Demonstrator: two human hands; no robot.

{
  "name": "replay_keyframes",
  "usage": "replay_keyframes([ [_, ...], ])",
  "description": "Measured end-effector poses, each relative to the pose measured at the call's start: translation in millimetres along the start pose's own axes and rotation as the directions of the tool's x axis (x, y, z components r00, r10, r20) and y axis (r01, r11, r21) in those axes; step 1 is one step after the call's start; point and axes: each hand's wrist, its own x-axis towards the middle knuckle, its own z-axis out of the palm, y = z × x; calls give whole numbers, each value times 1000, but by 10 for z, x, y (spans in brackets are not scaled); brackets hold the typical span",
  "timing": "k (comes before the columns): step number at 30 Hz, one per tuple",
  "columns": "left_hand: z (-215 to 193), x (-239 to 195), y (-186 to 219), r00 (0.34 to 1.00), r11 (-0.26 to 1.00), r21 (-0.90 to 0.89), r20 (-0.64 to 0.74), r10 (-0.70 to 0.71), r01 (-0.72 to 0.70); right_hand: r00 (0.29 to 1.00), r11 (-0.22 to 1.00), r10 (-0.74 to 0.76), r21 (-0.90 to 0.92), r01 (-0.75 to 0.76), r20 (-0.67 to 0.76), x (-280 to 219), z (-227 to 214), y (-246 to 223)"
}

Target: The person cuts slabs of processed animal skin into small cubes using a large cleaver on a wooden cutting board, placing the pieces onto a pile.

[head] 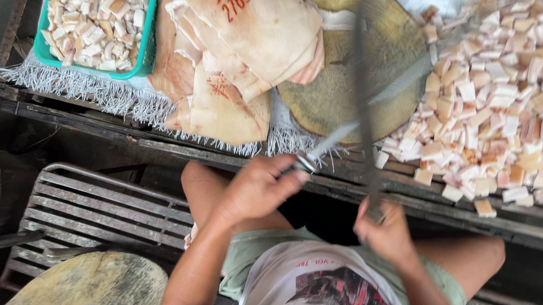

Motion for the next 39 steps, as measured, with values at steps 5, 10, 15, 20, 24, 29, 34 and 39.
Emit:
replay_keyframes([
  [5,-477,176,-472,914,949,-86,-255,-315,303,998,998,-44,40,42,50,68,-59,132],
  [10,-929,478,-779,841,963,-6,-485,-238,269,995,942,-31,335,-4,97,650,331,-716],
  [15,-1095,568,-1000,793,967,-130,-553,-255,220,958,851,-74,519,-85,278,1362,1271,-1624],
  [20,-1368,803,-1316,732,967,114,-675,-94,228,951,848,-60,517,-112,304,1833,1989,-2186],
  [24,-1641,1055,-1653,709,889,134,-660,-250,438,940,807,-19,560,-187,342,2154,2350,-2437],
  [29,-1947,1169,-1920,702,701,325,-621,-348,635,942,778,25,585,-229,335,2367,2561,-2470],
  [34,-2018,1196,-1729,659,538,438,-673,-335,720,953,789,70,569,-233,294,2319,2479,-2338],
  [39,-1915,1309,-1807,725,728,450,-682,-93,517,983,841,78,518,-153,163,2073,2216,-2093],
])
